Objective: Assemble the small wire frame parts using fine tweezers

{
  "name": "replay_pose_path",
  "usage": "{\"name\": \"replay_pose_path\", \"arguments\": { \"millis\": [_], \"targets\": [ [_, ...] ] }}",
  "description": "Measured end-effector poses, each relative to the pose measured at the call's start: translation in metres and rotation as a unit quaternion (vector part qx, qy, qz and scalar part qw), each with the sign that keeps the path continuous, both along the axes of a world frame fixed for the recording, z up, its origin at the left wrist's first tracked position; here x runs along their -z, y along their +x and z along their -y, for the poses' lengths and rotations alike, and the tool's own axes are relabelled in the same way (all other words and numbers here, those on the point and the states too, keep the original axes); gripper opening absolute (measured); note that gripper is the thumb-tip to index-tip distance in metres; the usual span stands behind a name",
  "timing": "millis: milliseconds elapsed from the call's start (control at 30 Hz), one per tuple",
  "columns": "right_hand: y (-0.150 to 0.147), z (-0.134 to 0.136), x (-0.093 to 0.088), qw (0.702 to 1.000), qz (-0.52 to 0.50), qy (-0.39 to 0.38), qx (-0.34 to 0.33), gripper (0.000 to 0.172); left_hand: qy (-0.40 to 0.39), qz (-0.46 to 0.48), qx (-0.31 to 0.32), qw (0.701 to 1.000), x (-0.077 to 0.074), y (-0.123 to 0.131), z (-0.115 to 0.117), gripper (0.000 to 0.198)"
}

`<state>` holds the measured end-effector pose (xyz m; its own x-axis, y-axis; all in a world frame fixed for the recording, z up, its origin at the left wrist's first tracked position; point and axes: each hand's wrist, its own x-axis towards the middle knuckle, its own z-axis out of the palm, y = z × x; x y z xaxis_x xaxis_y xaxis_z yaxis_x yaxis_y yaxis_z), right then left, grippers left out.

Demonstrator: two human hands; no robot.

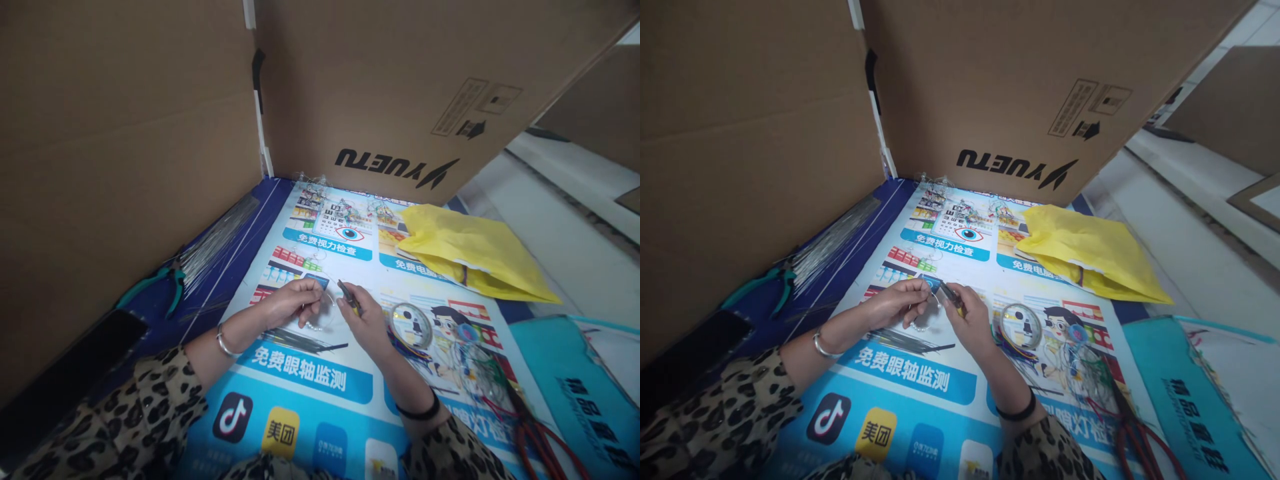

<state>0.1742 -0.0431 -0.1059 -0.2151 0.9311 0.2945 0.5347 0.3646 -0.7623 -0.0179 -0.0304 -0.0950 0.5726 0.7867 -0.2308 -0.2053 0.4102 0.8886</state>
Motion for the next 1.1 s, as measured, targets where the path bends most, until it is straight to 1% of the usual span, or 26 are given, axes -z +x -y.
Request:
{"name": "replay_pose_path", "arguments": {
  "millis": [200,300,433,533,633,700,800,900,1000,1100],
  "targets": [
    [0.002,-0.001,-0.002,0.999,-0.023,-0.040,0.017,0.029,0.028,-0.074,0.067,0.995,-0.006,-0.001,0.003,0.016],
    [0.002,0.000,-0.005,0.998,-0.019,-0.048,-0.022,0.028,0.057,-0.106,0.096,0.988,-0.008,-0.001,0.004,0.018],
    [0.000,0.000,-0.007,0.996,-0.005,-0.041,-0.081,0.021,0.078,-0.128,0.108,0.983,-0.009,0.000,0.004,0.021],
    [-0.001,0.000,-0.006,0.995,-0.001,-0.040,-0.096,0.018,0.080,-0.131,0.115,0.981,-0.010,0.000,0.004,0.022],
    [-0.001,-0.001,-0.005,0.995,-0.003,-0.039,-0.094,0.018,0.088,-0.143,0.123,0.978,-0.012,0.000,0.004,0.023],
    [-0.001,-0.001,-0.005,0.995,-0.002,-0.038,-0.092,0.017,0.089,-0.148,0.121,0.978,-0.012,0.000,0.004,0.022],
    [-0.001,-0.001,-0.007,0.995,0.003,-0.038,-0.091,0.018,0.071,-0.126,0.098,0.985,-0.011,0.000,0.004,0.020],
    [-0.001,0.000,-0.009,0.995,-0.003,-0.060,-0.079,0.021,0.057,-0.102,0.077,0.990,-0.007,-0.001,0.003,0.019],
    [0.000,-0.001,-0.008,0.994,-0.014,-0.088,-0.066,0.021,0.051,-0.090,0.074,0.992,-0.004,-0.001,0.002,0.020],
    [0.001,-0.001,-0.005,0.993,-0.016,-0.096,-0.061,0.021,0.042,-0.070,0.068,0.994,-0.002,-0.001,0.001,0.019]
  ]
}}
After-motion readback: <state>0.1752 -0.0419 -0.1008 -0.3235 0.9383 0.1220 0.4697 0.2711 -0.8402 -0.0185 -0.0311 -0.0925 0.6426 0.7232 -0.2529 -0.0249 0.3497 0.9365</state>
